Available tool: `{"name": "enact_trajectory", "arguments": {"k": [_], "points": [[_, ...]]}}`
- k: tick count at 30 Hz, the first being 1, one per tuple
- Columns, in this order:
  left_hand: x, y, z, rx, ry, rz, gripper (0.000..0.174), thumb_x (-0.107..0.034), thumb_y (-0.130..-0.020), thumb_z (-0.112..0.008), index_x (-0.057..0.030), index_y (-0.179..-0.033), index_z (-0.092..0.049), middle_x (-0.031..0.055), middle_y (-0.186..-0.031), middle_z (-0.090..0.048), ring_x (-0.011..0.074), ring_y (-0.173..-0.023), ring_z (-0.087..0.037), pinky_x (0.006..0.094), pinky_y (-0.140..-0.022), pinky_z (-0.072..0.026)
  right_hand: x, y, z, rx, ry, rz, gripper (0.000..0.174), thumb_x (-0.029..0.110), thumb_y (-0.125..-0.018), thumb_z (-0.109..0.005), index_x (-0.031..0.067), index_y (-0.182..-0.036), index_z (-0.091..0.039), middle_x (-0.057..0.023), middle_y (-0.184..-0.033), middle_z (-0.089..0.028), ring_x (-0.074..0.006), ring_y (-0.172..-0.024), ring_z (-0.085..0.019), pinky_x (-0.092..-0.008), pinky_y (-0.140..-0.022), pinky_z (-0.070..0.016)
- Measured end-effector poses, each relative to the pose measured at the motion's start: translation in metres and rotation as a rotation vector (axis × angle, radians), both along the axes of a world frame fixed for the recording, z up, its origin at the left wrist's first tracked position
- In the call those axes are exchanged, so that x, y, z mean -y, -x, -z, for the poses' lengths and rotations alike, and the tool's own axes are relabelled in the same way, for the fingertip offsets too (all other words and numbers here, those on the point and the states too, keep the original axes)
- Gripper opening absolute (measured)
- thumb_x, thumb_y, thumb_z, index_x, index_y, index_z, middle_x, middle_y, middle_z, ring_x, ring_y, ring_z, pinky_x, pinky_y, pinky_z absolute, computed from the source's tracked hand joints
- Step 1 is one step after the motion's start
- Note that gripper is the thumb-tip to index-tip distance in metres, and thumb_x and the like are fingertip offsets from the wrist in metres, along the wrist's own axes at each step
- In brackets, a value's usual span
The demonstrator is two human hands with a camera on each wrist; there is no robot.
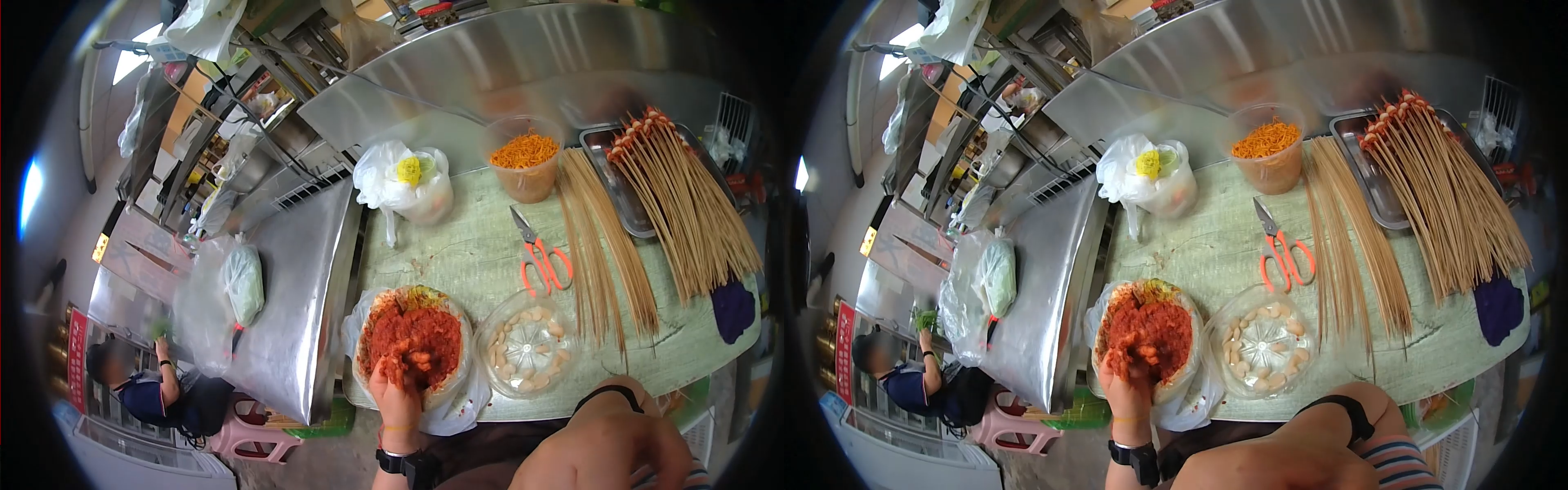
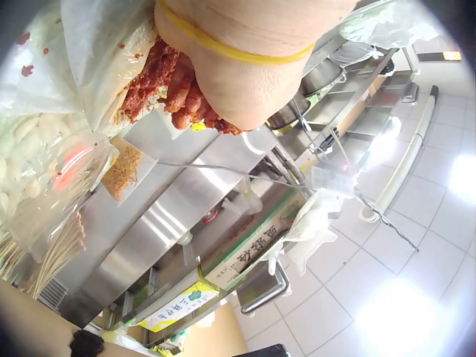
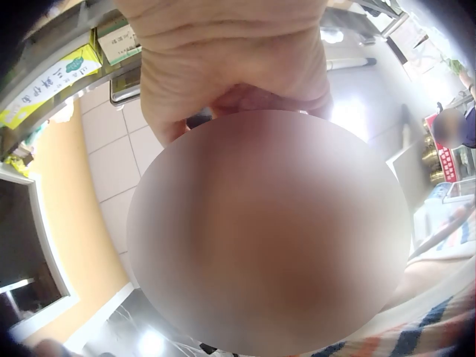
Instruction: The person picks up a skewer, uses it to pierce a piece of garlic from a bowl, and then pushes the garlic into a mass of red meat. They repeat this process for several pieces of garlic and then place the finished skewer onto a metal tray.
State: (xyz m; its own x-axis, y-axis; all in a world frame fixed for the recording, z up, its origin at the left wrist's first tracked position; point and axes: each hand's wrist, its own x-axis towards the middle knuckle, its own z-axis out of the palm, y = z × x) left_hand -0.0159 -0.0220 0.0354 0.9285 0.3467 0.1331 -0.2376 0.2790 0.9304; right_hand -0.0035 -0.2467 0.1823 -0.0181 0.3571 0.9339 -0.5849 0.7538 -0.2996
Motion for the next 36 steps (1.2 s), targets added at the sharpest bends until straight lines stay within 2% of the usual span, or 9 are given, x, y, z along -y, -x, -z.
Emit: {"name": "enact_trajectory", "arguments": {"k": [7, 9, 10, 15, 16, 19, 22, 24, 36], "points": [[-0.009, 0.002, 0.009, -0.021, 0.039, 0.069, 0.026, -0.018, -0.096, -0.047, 0.0035, -0.108, -0.056, 0.0133, -0.091, -0.066, 0.0194, -0.079, -0.064, 0.0298, -0.070, -0.0521, -0.001, -0.016, 0.005, 0.089, 0.075, 0.305, 0.005, 0.012, -0.087, -0.056, 0.0077, -0.089, -0.054, -0.0118, -0.082, -0.059, -0.0254, -0.069, -0.054, -0.0419, -0.065, -0.0440], [-0.008, 0.003, 0.001, -0.057, 0.024, 0.076, 0.028, -0.019, -0.096, -0.047, 0.0042, -0.109, -0.055, 0.0133, -0.092, -0.066, 0.0189, -0.080, -0.064, 0.0295, -0.071, -0.0523, -0.018, 0.017, -0.001, -0.396, 0.109, 0.605, 0.036, 0.016, -0.076, -0.065, -0.0066, -0.104, -0.056, -0.0182, -0.092, -0.055, -0.0240, -0.074, -0.057, -0.0444, -0.087, -0.0382], [-0.004, 0.004, -0.006, -0.077, 0.014, 0.065, 0.029, -0.020, -0.096, -0.047, 0.0044, -0.110, -0.055, 0.0134, -0.093, -0.066, 0.0186, -0.080, -0.064, 0.0295, -0.071, -0.0524, -0.016, 0.003, 0.006, -0.074, 0.073, 0.908, 0.059, 0.013, -0.074, -0.064, -0.0060, -0.125, -0.041, -0.0280, -0.117, -0.044, -0.0343, -0.101, -0.053, -0.0478, -0.091, -0.0387], [-0.011, 0.000, 0.007, -0.053, 0.036, 0.120, 0.029, -0.018, -0.096, -0.046, 0.0047, -0.112, -0.055, 0.0128, -0.095, -0.066, 0.0185, -0.084, -0.064, 0.0305, -0.077, -0.0525, -0.008, 0.021, 0.010, 0.125, 0.150, 1.209, 0.088, 0.012, -0.072, -0.063, 0.0274, -0.145, -0.015, -0.0325, -0.141, -0.018, -0.0455, -0.131, -0.027, -0.0551, -0.099, -0.0317], [-0.010, 0.002, 0.006, -0.082, 0.002, 0.110, 0.028, -0.017, -0.097, -0.045, 0.0048, -0.112, -0.055, 0.0126, -0.095, -0.066, 0.0186, -0.084, -0.064, 0.0308, -0.077, -0.0524, -0.005, 0.015, 0.004, 0.177, 0.280, 1.226, 0.099, 0.014, -0.073, -0.063, 0.0380, -0.146, 0.000, -0.0306, -0.147, -0.006, -0.0459, -0.134, -0.020, -0.0543, -0.100, -0.0312], [-0.006, 0.001, 0.005, -0.028, 0.036, 0.057, 0.028, -0.015, -0.097, -0.044, 0.0050, -0.113, -0.055, 0.0123, -0.095, -0.066, 0.0184, -0.085, -0.063, 0.0314, -0.078, -0.0522, -0.030, 0.035, 0.019, -0.659, 0.463, 1.134, 0.052, 0.046, -0.094, -0.037, 0.0059, -0.126, -0.043, -0.0211, -0.124, -0.048, -0.0284, -0.115, -0.051, -0.0424, -0.082, -0.0476], [-0.007, 0.003, 0.004, -0.043, 0.014, 0.073, 0.028, -0.015, -0.097, -0.044, 0.0051, -0.112, -0.055, 0.0123, -0.095, -0.066, 0.0184, -0.086, -0.063, 0.0317, -0.080, -0.0518, -0.007, 0.024, 0.025, -0.202, 0.438, 0.982, 0.073, 0.052, -0.093, -0.034, 0.0081, -0.146, -0.010, -0.0192, -0.149, -0.015, -0.0316, -0.137, -0.023, -0.0529, -0.103, -0.0319], [-0.007, 0.003, 0.006, -0.046, 0.010, 0.068, 0.028, -0.015, -0.097, -0.044, 0.0051, -0.112, -0.055, 0.0124, -0.095, -0.066, 0.0183, -0.086, -0.063, 0.0316, -0.080, -0.0517, -0.005, 0.007, 0.006, 0.148, 0.284, 1.314, 0.102, 0.016, -0.075, -0.062, 0.0383, -0.145, 0.008, -0.0290, -0.148, 0.001, -0.0458, -0.135, -0.018, -0.0545, -0.100, -0.0307], [-0.009, 0.004, 0.003, -0.092, 0.069, 0.110, 0.030, -0.016, -0.097, -0.045, 0.0051, -0.115, -0.055, 0.0110, -0.096, -0.065, 0.0159, -0.087, -0.062, 0.0294, -0.082, -0.0501, -0.009, 0.016, 0.009, -0.059, 0.264, 1.119, 0.102, 0.038, -0.077, -0.071, 0.0326, -0.147, 0.003, -0.0288, -0.148, -0.004, -0.0429, -0.131, -0.027, -0.0529, -0.097, -0.0371]]}}
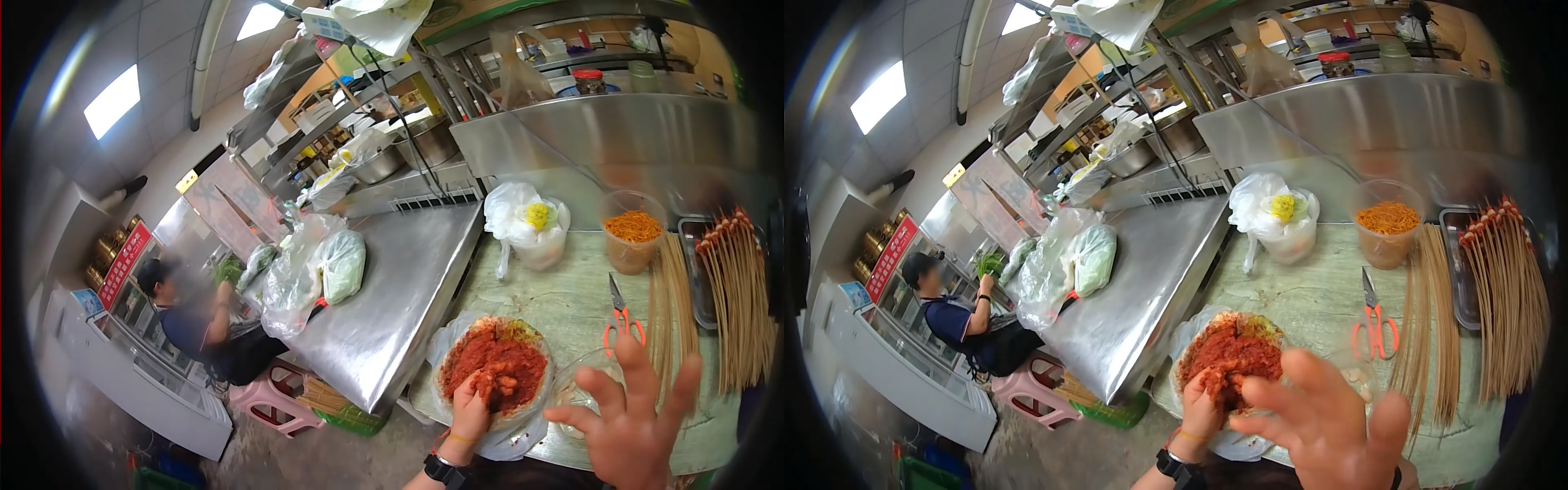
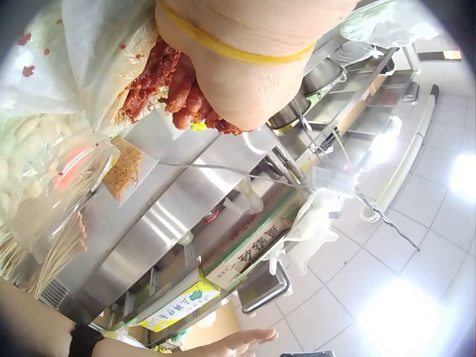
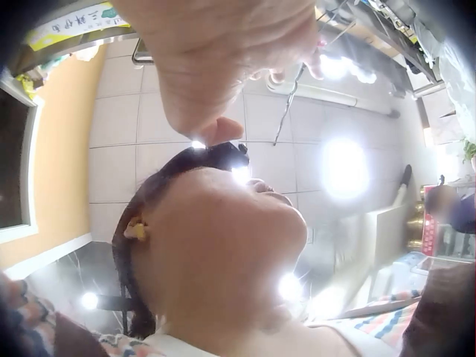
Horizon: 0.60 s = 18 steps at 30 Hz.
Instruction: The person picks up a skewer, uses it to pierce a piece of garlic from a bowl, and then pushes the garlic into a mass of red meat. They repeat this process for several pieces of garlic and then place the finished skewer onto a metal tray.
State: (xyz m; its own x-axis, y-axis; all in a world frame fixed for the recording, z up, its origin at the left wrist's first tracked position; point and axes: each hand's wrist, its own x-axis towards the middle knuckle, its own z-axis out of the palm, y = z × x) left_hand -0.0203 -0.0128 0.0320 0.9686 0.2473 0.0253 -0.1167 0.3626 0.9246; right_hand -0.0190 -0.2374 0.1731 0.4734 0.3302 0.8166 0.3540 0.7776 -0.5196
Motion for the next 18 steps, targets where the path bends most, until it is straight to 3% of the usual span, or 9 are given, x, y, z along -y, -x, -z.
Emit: {"name": "enact_trajectory", "arguments": {"k": [10, 12, 13, 15, 18], "points": [[-0.005, -0.005, 0.008, 0.013, -0.018, 0.011, 0.030, -0.018, -0.097, -0.045, 0.0030, -0.114, -0.056, 0.0089, -0.095, -0.066, 0.0141, -0.085, -0.061, 0.0266, -0.079, -0.0494, -0.002, 0.007, -0.005, -0.035, 0.005, -0.020, 0.103, 0.041, -0.074, -0.073, 0.0317, -0.147, 0.000, -0.0294, -0.147, -0.006, -0.0433, -0.130, -0.029, -0.0529, -0.096, -0.0385], [-0.003, 0.000, 0.011, 0.014, -0.019, 0.012, 0.029, -0.018, -0.097, -0.045, 0.0028, -0.114, -0.057, 0.0089, -0.095, -0.066, 0.0142, -0.086, -0.061, 0.0268, -0.079, -0.0497, -0.012, 0.023, -0.015, -0.561, -0.088, 0.061, 0.101, 0.043, -0.074, -0.073, 0.0323, -0.147, -0.003, -0.0277, -0.148, -0.009, -0.0429, -0.130, -0.030, -0.0536, -0.095, -0.0393], [-0.002, -0.003, 0.007, 0.018, -0.041, 0.001, 0.029, -0.018, -0.097, -0.045, 0.0029, -0.114, -0.057, 0.0089, -0.096, -0.066, 0.0143, -0.086, -0.062, 0.0270, -0.079, -0.0498, -0.009, 0.019, -0.013, -0.562, -0.082, 0.061, 0.101, 0.043, -0.074, -0.073, 0.0323, -0.147, -0.003, -0.0277, -0.148, -0.009, -0.0429, -0.130, -0.030, -0.0536, -0.095, -0.0393], [-0.003, -0.003, 0.006, 0.013, -0.043, -0.009, 0.029, -0.017, -0.096, -0.045, 0.0030, -0.113, -0.057, 0.0089, -0.096, -0.066, 0.0145, -0.086, -0.062, 0.0273, -0.079, -0.0499, -0.004, 0.008, -0.009, -0.173, 0.017, 0.046, 0.089, 0.043, -0.080, -0.066, 0.0348, -0.146, -0.006, -0.0244, -0.148, -0.012, -0.0415, -0.129, -0.031, -0.0548, -0.093, -0.0411], [-0.003, -0.002, 0.006, 0.010, -0.044, -0.016, 0.029, -0.017, -0.097, -0.045, 0.0031, -0.113, -0.057, 0.0091, -0.096, -0.066, 0.0145, -0.086, -0.062, 0.0274, -0.079, -0.0500, -0.005, 0.010, -0.008, -0.211, 0.030, 0.049, 0.085, 0.044, -0.082, -0.062, 0.0361, -0.146, -0.007, -0.0224, -0.149, -0.014, -0.0408, -0.129, -0.032, -0.0548, -0.092, -0.0428]]}}
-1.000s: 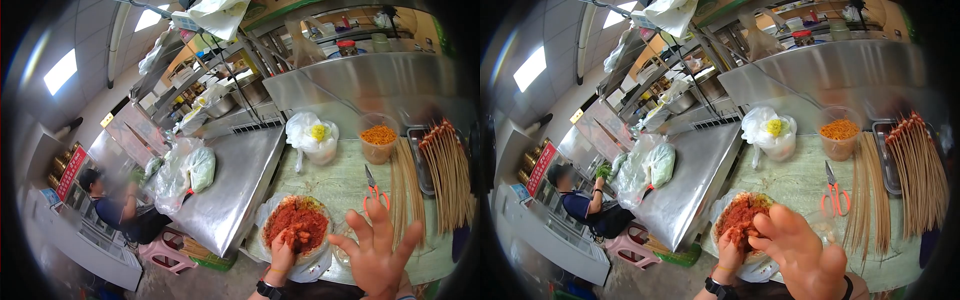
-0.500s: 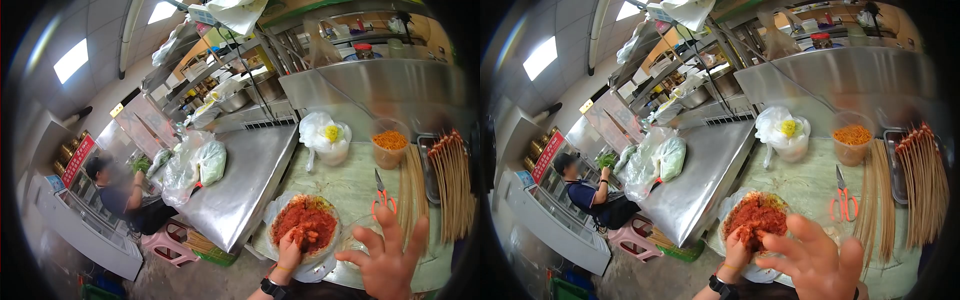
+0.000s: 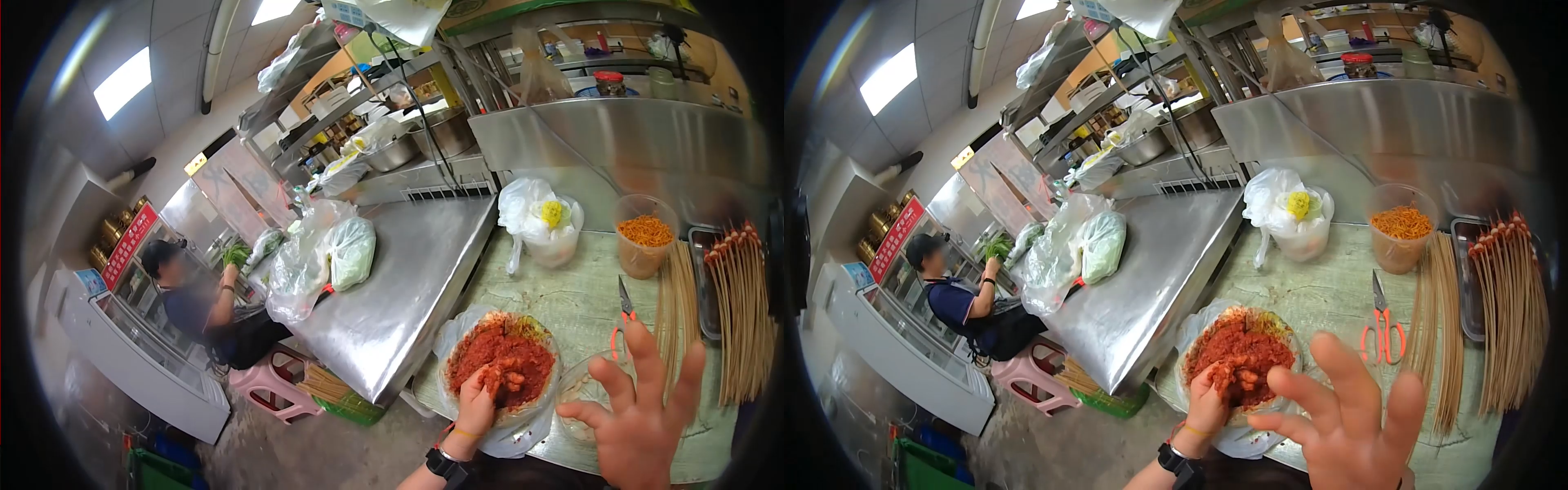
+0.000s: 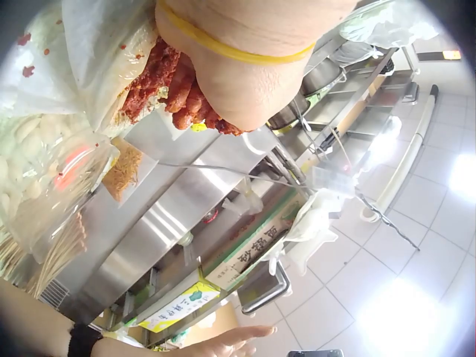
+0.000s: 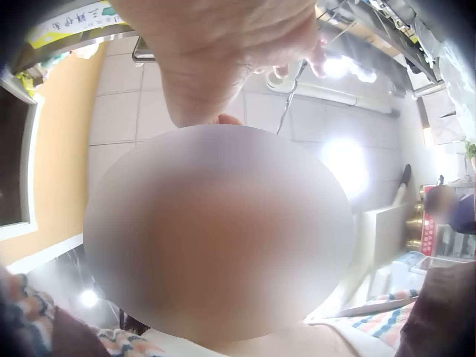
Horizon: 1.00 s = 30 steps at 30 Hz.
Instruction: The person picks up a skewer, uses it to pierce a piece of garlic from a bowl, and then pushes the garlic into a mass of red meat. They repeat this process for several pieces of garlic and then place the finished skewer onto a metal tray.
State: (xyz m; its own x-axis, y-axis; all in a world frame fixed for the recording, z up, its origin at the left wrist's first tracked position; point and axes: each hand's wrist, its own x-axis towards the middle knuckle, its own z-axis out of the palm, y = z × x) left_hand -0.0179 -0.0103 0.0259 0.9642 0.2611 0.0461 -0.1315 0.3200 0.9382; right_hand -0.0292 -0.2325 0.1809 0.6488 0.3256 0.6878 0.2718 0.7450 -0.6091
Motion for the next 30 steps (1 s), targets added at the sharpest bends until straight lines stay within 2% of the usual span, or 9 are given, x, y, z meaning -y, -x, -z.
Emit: {"name": "enact_trajectory", "arguments": {"k": [7, 10, 12, 16, 19, 22, 26, 27, 30], "points": [[0.003, 0.000, -0.003, 0.002, 0.034, 0.000, 0.029, -0.017, -0.097, -0.045, 0.0035, -0.113, -0.057, 0.0089, -0.093, -0.066, 0.0138, -0.083, -0.061, 0.0265, -0.077, -0.0497, -0.006, 0.013, -0.021, -0.342, 0.018, -0.041, 0.096, 0.048, -0.075, -0.069, 0.0371, -0.145, -0.004, -0.0226, -0.149, -0.011, -0.0391, -0.128, -0.034, -0.0536, -0.090, -0.0445], [0.001, 0.002, -0.002, -0.007, 0.035, 0.016, 0.029, -0.017, -0.097, -0.044, 0.0036, -0.113, -0.056, 0.0094, -0.093, -0.066, 0.0141, -0.083, -0.061, 0.0266, -0.077, -0.0498, -0.024, 0.016, -0.027, -0.672, -0.464, 0.168, 0.021, 0.014, -0.084, -0.064, 0.0053, -0.102, -0.060, -0.0152, -0.102, -0.059, -0.0323, -0.076, -0.056, -0.0493, -0.069, -0.0450], [0.001, 0.001, -0.001, 0.018, 0.029, 0.010, 0.029, -0.017, -0.097, -0.044, 0.0038, -0.113, -0.056, 0.0098, -0.094, -0.066, 0.0146, -0.084, -0.062, 0.0269, -0.078, -0.0500, -0.012, 0.001, -0.004, -0.053, -0.207, 0.014, 0.074, 0.028, -0.079, -0.069, 0.0215, -0.142, -0.029, -0.0238, -0.142, -0.030, -0.0366, -0.121, -0.044, -0.0481, -0.089, -0.0460], [0.004, 0.001, -0.007, 0.012, 0.036, 0.011, 0.029, -0.017, -0.097, -0.045, 0.0042, -0.114, -0.056, 0.0102, -0.094, -0.066, 0.0152, -0.085, -0.062, 0.0274, -0.078, -0.0502, -0.006, -0.008, 0.008, 0.013, -0.305, -0.200, 0.069, 0.052, -0.094, -0.030, 0.0071, -0.144, -0.017, -0.0170, -0.148, -0.021, -0.0329, -0.132, -0.032, -0.0549, -0.104, -0.0299], [0.002, 0.002, -0.005, -0.004, 0.019, 0.007, 0.029, -0.017, -0.097, -0.045, 0.0043, -0.114, -0.055, 0.0107, -0.094, -0.065, 0.0155, -0.085, -0.062, 0.0278, -0.078, -0.0504, 0.001, 0.001, 0.006, -0.437, -0.129, -0.280, 0.060, 0.044, -0.097, -0.029, 0.0063, -0.143, -0.022, -0.0166, -0.144, -0.030, -0.0318, -0.130, -0.036, -0.0528, -0.102, -0.0340], [0.002, 0.002, -0.007, 0.035, -0.073, -0.009, 0.030, -0.018, -0.097, -0.046, 0.0047, -0.114, -0.055, 0.0116, -0.095, -0.066, 0.0158, -0.084, -0.062, 0.0279, -0.077, -0.0507, -0.004, -0.005, -0.007, -0.164, 0.095, -0.058, 0.049, 0.033, -0.097, -0.038, 0.0029, -0.136, -0.038, -0.0160, -0.138, -0.040, -0.0314, -0.126, -0.043, -0.0451, -0.096, -0.0425], [0.001, -0.001, -0.002, 0.046, 0.040, 0.000, 0.027, -0.018, -0.096, -0.046, 0.0043, -0.108, -0.057, 0.0117, -0.087, -0.066, 0.0145, -0.074, -0.062, 0.0251, -0.067, -0.0501, -0.003, -0.019, -0.006, 0.423, 0.201, -0.213, 0.043, 0.007, -0.077, -0.061, 0.0036, -0.119, -0.054, -0.0225, -0.125, -0.050, -0.0346, -0.109, -0.054, -0.0412, -0.087, -0.0468], [0.003, -0.001, -0.002, 0.057, 0.049, -0.015, 0.026, -0.018, -0.096, -0.046, 0.0037, -0.106, -0.057, 0.0116, -0.085, -0.066, 0.0148, -0.071, -0.062, 0.0253, -0.065, -0.0498, -0.004, -0.009, -0.012, 0.357, 0.196, -0.142, 0.028, -0.002, -0.072, -0.054, -0.0027, -0.099, -0.061, -0.0199, -0.110, -0.058, -0.0335, -0.098, -0.059, -0.0370, -0.084, -0.0471], [0.005, -0.003, -0.003, 0.079, 0.055, -0.048, 0.024, -0.018, -0.095, -0.048, 0.0024, -0.103, -0.059, 0.0115, -0.082, -0.066, 0.0160, -0.068, -0.062, 0.0259, -0.060, -0.0495, -0.017, 0.006, 0.000, 0.345, 0.094, -0.165, 0.025, 0.000, -0.077, -0.054, -0.0018, -0.102, -0.060, -0.0183, -0.109, -0.058, -0.0325, -0.094, -0.058, -0.0367, -0.082, -0.0461]]}}
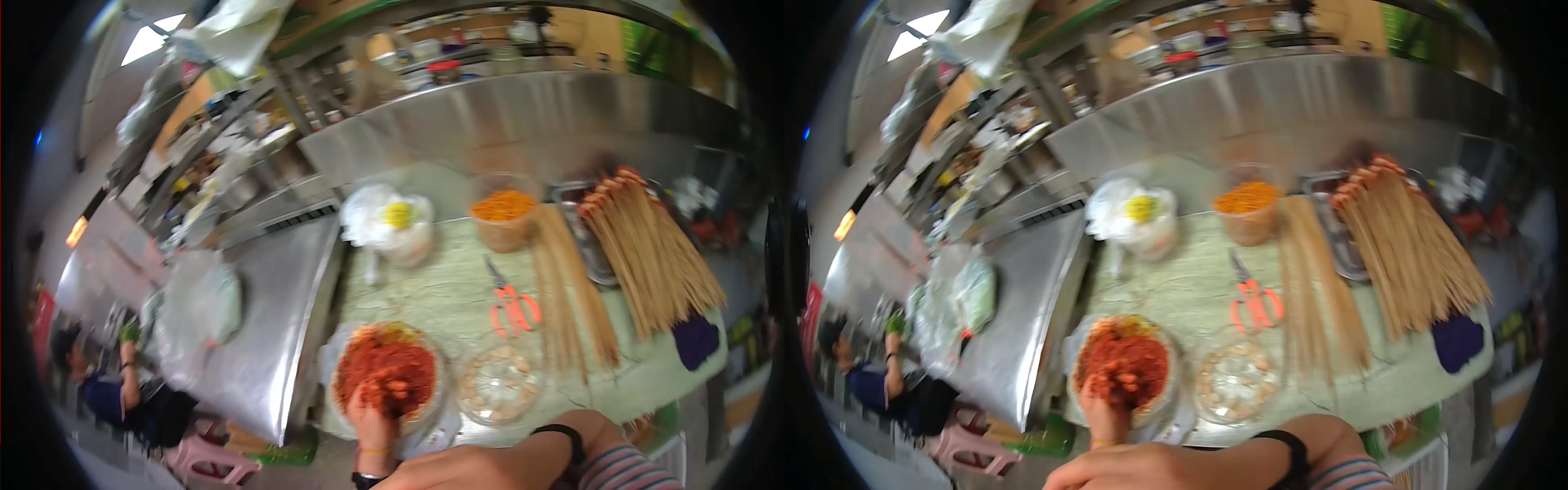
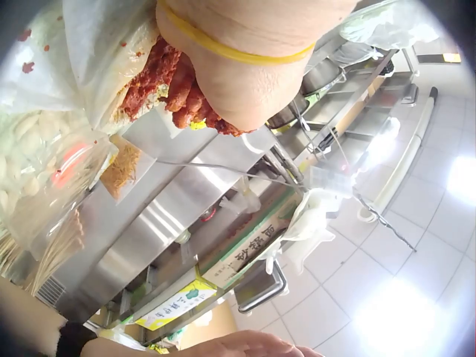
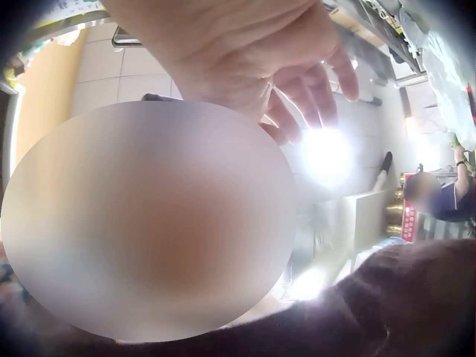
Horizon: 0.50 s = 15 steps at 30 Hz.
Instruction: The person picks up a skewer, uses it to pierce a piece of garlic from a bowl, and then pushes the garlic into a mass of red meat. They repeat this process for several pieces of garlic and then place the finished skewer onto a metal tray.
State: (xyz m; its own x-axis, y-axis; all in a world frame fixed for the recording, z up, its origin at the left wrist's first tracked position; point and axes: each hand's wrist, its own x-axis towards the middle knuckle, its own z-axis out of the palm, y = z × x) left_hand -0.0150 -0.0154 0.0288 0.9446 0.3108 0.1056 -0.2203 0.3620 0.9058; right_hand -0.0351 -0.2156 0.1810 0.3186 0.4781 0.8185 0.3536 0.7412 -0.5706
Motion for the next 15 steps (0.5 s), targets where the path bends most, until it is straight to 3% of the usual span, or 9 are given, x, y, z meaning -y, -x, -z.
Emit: {"name": "enact_trajectory", "arguments": {"k": [6, 9, 11, 12, 13, 15], "points": [[0.009, 0.001, -0.005, 0.059, -0.003, -0.087, 0.019, -0.014, -0.092, -0.050, 0.0026, -0.098, -0.059, 0.0114, -0.082, -0.066, 0.0167, -0.067, -0.061, 0.0272, -0.062, -0.0508, -0.013, 0.025, 0.006, 0.125, -0.029, -0.082, 0.015, 0.003, -0.082, -0.056, 0.0000, -0.097, -0.061, -0.0132, -0.100, -0.060, -0.0291, -0.087, -0.058, -0.0357, -0.075, -0.0460], [0.008, 0.004, -0.006, 0.030, -0.022, -0.069, 0.017, -0.012, -0.091, -0.050, 0.0023, -0.096, -0.059, 0.0114, -0.081, -0.065, 0.0169, -0.066, -0.061, 0.0283, -0.060, -0.0511, -0.003, 0.029, 0.004, 0.093, 0.126, -0.070, 0.015, 0.006, -0.083, -0.057, 0.0002, -0.096, -0.061, -0.0137, -0.097, -0.060, -0.0274, -0.087, -0.059, -0.0346, -0.072, -0.0462], [0.010, 0.004, -0.006, 0.057, -0.019, -0.063, 0.018, -0.012, -0.092, -0.050, 0.0028, -0.096, -0.059, 0.0109, -0.082, -0.065, 0.0169, -0.069, -0.062, 0.0281, -0.063, -0.0508, 0.009, 0.023, 0.015, 0.027, 0.362, 0.011, 0.013, 0.007, -0.084, -0.059, 0.0022, -0.095, -0.063, -0.0146, -0.098, -0.062, -0.0242, -0.083, -0.061, -0.0327, -0.068, -0.0465], [0.008, 0.005, -0.004, 0.067, -0.020, -0.061, 0.018, -0.013, -0.092, -0.050, 0.0030, -0.095, -0.058, 0.0107, -0.082, -0.065, 0.0169, -0.070, -0.062, 0.0280, -0.064, -0.0506, 0.015, 0.014, 0.027, -0.018, 0.402, 0.086, 0.016, 0.007, -0.086, -0.058, 0.0014, -0.100, -0.061, -0.0073, -0.100, -0.061, -0.0213, -0.085, -0.060, -0.0273, -0.073, -0.0466], [0.005, 0.005, -0.002, 0.076, 0.000, -0.049, 0.018, -0.013, -0.092, -0.050, 0.0030, -0.095, -0.058, 0.0107, -0.082, -0.065, 0.0169, -0.070, -0.062, 0.0280, -0.064, -0.0506, 0.025, 0.012, 0.025, -0.151, 0.500, 0.185, 0.010, 0.005, -0.085, -0.058, 0.0017, -0.095, -0.060, -0.0029, -0.086, -0.058, -0.0154, -0.072, -0.055, -0.0248, -0.064, -0.0437], [-0.001, 0.005, 0.002, 0.126, -0.073, 0.072, 0.022, -0.016, -0.092, -0.052, 0.0011, -0.105, -0.056, 0.0093, -0.095, -0.064, 0.0179, -0.080, -0.062, 0.0304, -0.072, -0.0526, 0.039, 0.007, 0.037, -0.281, 0.559, 0.358, 0.010, 0.009, -0.088, -0.056, 0.0010, -0.094, -0.061, -0.0043, -0.088, -0.058, -0.0114, -0.073, -0.055, -0.0229, -0.064, -0.0444]]}}
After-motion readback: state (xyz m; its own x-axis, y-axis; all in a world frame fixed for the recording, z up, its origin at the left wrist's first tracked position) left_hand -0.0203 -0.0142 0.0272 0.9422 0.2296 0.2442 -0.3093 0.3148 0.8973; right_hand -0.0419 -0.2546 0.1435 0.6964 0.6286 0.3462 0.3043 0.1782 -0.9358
